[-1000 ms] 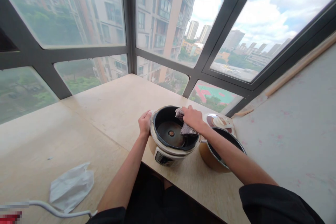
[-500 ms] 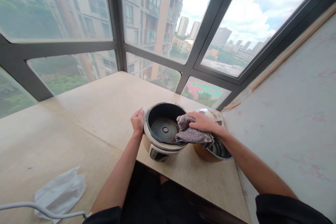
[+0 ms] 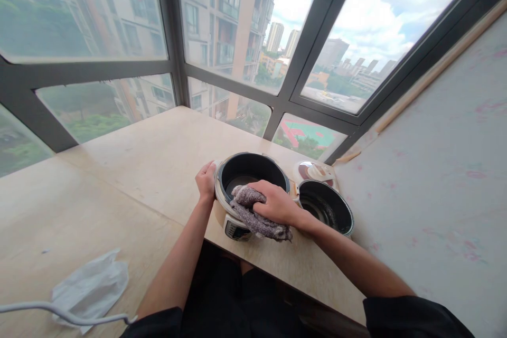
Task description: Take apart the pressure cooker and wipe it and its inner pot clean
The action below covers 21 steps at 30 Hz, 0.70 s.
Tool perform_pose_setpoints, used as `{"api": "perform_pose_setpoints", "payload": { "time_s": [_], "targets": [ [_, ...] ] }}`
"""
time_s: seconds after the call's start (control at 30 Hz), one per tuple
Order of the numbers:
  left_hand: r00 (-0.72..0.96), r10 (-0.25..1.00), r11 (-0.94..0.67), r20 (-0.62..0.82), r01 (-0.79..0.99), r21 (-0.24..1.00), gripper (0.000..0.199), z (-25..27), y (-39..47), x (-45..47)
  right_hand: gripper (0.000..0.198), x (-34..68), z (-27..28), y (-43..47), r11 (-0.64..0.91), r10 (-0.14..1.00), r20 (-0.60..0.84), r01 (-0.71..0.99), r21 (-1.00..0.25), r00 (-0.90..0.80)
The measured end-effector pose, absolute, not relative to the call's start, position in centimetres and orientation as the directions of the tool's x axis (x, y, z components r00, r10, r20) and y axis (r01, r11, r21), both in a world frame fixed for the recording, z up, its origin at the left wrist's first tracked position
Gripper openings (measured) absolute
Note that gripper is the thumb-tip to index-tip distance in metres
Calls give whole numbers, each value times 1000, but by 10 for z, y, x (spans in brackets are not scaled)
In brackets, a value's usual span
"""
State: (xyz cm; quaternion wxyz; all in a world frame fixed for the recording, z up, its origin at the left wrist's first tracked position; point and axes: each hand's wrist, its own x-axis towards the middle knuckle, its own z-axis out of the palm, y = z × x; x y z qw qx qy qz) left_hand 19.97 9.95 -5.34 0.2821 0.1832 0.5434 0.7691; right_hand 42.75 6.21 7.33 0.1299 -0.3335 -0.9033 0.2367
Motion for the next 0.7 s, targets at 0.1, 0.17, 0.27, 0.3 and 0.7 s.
{"api": "perform_pose_setpoints", "payload": {
  "time_s": [0.1,0.17,0.27,0.3,0.7],
  "targets": [
    [-782,623,-260,-26,-239,935,34,-51,99,201,51,408,72,55,673,667,118,527,-519,-736],
    [-785,619,-254,-31,-238,937,34,-49,99,200,51,393,74,52,676,674,119,545,-496,-729],
    [-772,636,-249,-22,-232,940,36,-48,96,199,51,374,80,49,697,672,102,580,-422,-733],
    [-759,651,-255,-14,-236,938,38,-47,95,199,50,369,82,49,705,670,95,590,-392,-737],
    [-746,666,-289,-9,-269,919,44,-51,98,200,52,368,78,96,701,700,333,519,-489,-632]
  ]
}}
